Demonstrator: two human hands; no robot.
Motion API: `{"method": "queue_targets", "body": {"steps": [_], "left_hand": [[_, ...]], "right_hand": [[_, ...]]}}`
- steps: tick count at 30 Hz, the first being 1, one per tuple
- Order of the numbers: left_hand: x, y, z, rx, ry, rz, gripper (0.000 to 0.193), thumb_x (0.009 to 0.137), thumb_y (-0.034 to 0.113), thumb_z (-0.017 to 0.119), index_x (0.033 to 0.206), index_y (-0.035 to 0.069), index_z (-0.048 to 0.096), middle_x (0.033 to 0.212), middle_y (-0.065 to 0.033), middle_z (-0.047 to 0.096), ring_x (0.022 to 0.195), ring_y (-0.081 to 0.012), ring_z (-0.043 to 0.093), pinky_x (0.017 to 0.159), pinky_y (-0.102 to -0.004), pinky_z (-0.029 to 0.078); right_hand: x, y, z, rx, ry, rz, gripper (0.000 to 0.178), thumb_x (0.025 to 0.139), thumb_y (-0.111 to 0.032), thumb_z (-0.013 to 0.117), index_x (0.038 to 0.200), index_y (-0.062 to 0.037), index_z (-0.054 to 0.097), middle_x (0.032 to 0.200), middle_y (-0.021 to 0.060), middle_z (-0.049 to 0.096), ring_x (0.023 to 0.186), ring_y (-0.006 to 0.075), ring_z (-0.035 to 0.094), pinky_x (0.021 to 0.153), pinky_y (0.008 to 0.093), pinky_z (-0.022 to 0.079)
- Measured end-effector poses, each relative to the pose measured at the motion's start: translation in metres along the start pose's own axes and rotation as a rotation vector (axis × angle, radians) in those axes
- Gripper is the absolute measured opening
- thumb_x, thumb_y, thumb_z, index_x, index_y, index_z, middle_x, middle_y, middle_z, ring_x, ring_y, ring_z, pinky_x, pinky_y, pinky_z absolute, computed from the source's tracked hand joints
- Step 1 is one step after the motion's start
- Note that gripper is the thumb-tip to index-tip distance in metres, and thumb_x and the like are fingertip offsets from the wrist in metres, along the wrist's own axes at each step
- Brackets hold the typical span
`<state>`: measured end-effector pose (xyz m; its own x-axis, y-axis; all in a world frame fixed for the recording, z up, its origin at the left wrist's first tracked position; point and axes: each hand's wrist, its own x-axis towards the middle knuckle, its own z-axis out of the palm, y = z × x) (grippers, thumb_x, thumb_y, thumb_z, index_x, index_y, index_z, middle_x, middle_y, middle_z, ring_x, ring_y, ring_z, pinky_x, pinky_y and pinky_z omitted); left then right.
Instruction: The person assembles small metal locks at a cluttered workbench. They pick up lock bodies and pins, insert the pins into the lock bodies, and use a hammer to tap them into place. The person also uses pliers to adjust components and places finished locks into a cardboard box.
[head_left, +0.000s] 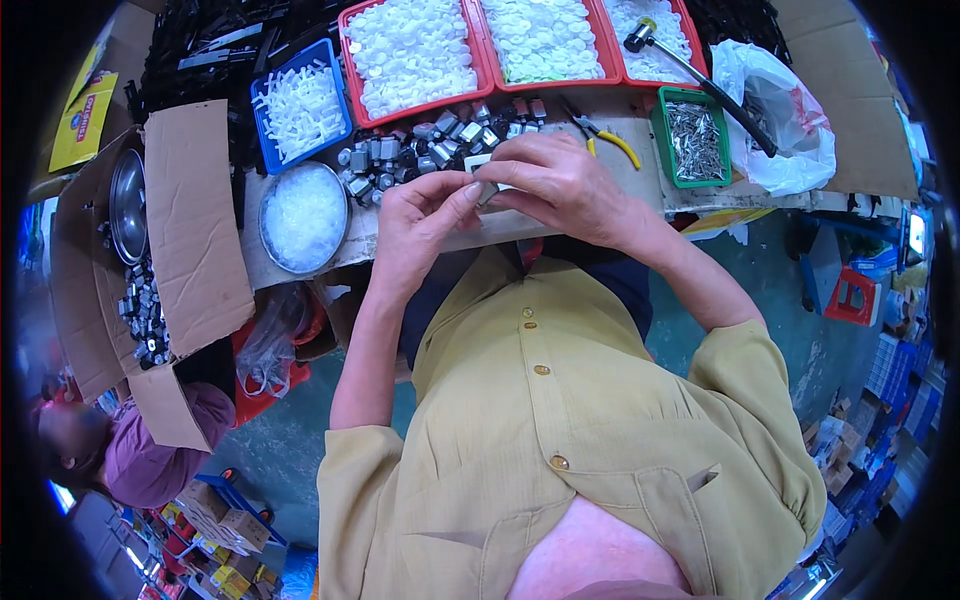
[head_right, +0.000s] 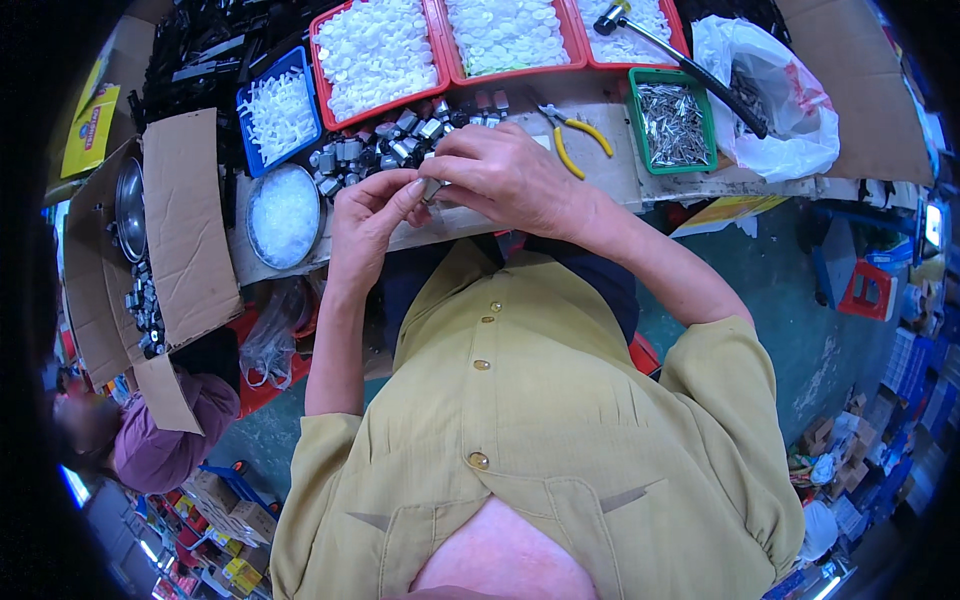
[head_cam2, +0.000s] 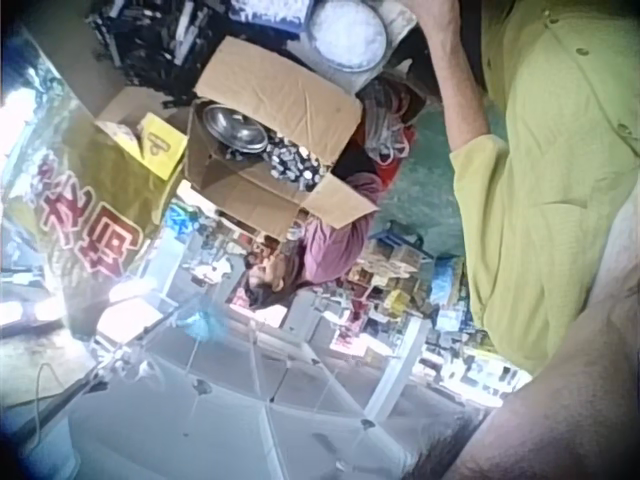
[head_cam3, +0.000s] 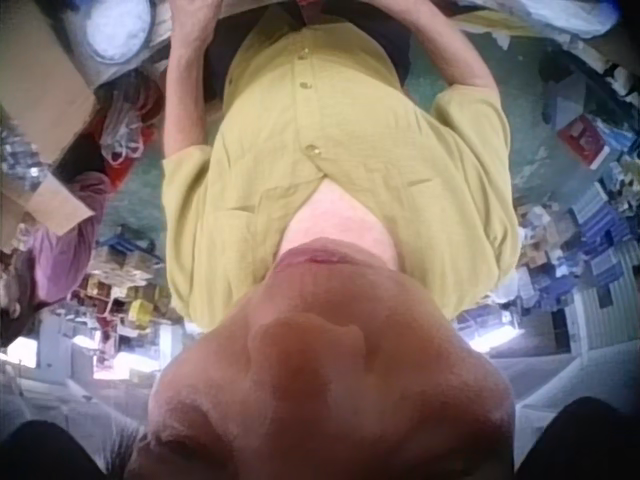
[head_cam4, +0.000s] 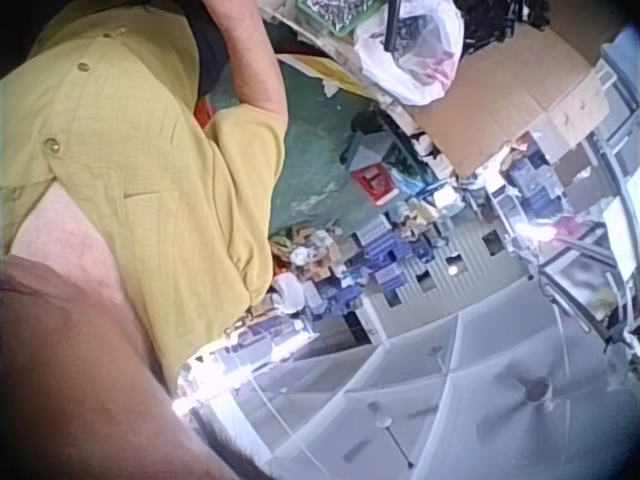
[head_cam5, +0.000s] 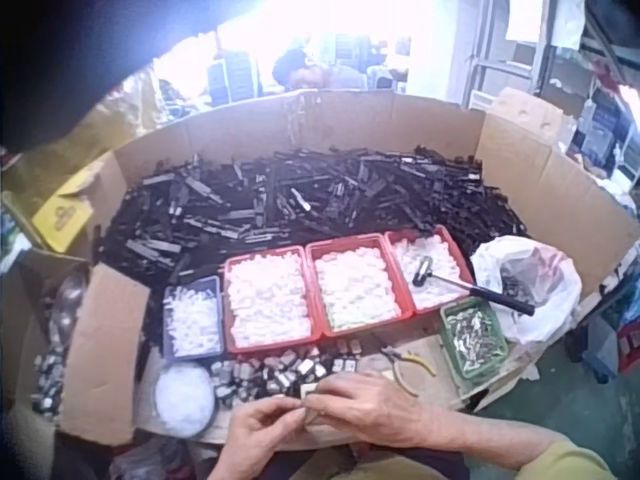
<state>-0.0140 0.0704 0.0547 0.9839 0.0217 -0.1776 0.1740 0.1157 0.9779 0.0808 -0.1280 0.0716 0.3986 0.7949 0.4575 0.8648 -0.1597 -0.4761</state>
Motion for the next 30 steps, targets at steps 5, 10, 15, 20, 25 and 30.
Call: {"method": "queue_targets", "body": {"steps": [5,10,15,20,25,30], "left_hand": [[0.003,-0.004,0.007,-0.022,0.149,-0.036,0.026,0.097,0.019,0.065,0.112,-0.001,0.069,0.079,-0.0029,0.067,0.066,-0.0091,0.064,0.058,-0.0208,0.047],[0.001,-0.014,0.012,0.069,0.276,-0.059,0.025,0.098,0.019,0.065,0.114,0.000,0.069,0.076,-0.0008,0.065,0.062,-0.0072,0.062,0.054,-0.0190,0.046],[0.007,-0.034,0.020,0.074,0.303,-0.008,0.024,0.096,0.015,0.067,0.115,0.000,0.068,0.072,0.0009,0.062,0.056,-0.0034,0.055,0.048,-0.0190,0.042],[0.014,-0.036,0.028,0.104,0.327,-0.018,0.023,0.094,0.010,0.068,0.113,-0.004,0.067,0.063,0.0023,0.057,0.053,-0.0027,0.051,0.046,-0.0204,0.042],[0.016,-0.048,0.033,0.072,0.364,0.043,0.019,0.095,0.010,0.068,0.110,-0.001,0.067,0.060,0.0038,0.056,0.047,-0.0023,0.049,0.044,-0.0191,0.039],[0.017,-0.054,0.041,0.086,0.386,0.102,0.015,0.095,0.008,0.067,0.106,-0.001,0.065,0.057,0.0043,0.052,0.046,-0.0023,0.048,0.043,-0.0203,0.036]], "right_hand": [[-0.004,0.014,0.006,-0.030,0.004,0.073,0.027,0.080,-0.019,0.076,0.104,-0.0084,0.068,0.103,0.0062,0.063,0.098,0.0249,0.062,0.078,0.0399,0.047],[-0.009,0.031,0.027,0.044,0.053,0.174,0.025,0.078,-0.017,0.077,0.100,-0.0068,0.070,0.101,0.0078,0.063,0.092,0.0259,0.061,0.075,0.0403,0.046],[-0.012,0.030,0.028,-0.008,-0.015,0.223,0.025,0.077,-0.018,0.077,0.099,-0.0080,0.072,0.105,0.0057,0.063,0.099,0.0242,0.059,0.080,0.0401,0.044],[-0.010,0.030,0.027,-0.064,-0.046,0.197,0.024,0.076,-0.017,0.077,0.098,-0.0082,0.071,0.105,0.0041,0.062,0.102,0.0232,0.058,0.083,0.0396,0.042],[-0.008,0.030,0.024,-0.058,-0.048,0.177,0.023,0.077,-0.017,0.077,0.097,-0.0077,0.071,0.103,0.0043,0.062,0.101,0.0236,0.058,0.083,0.0397,0.042],[-0.011,0.031,0.026,-0.050,-0.056,0.185,0.022,0.077,-0.017,0.076,0.096,-0.0072,0.070,0.104,0.0053,0.063,0.102,0.0243,0.059,0.085,0.0403,0.042]]}}
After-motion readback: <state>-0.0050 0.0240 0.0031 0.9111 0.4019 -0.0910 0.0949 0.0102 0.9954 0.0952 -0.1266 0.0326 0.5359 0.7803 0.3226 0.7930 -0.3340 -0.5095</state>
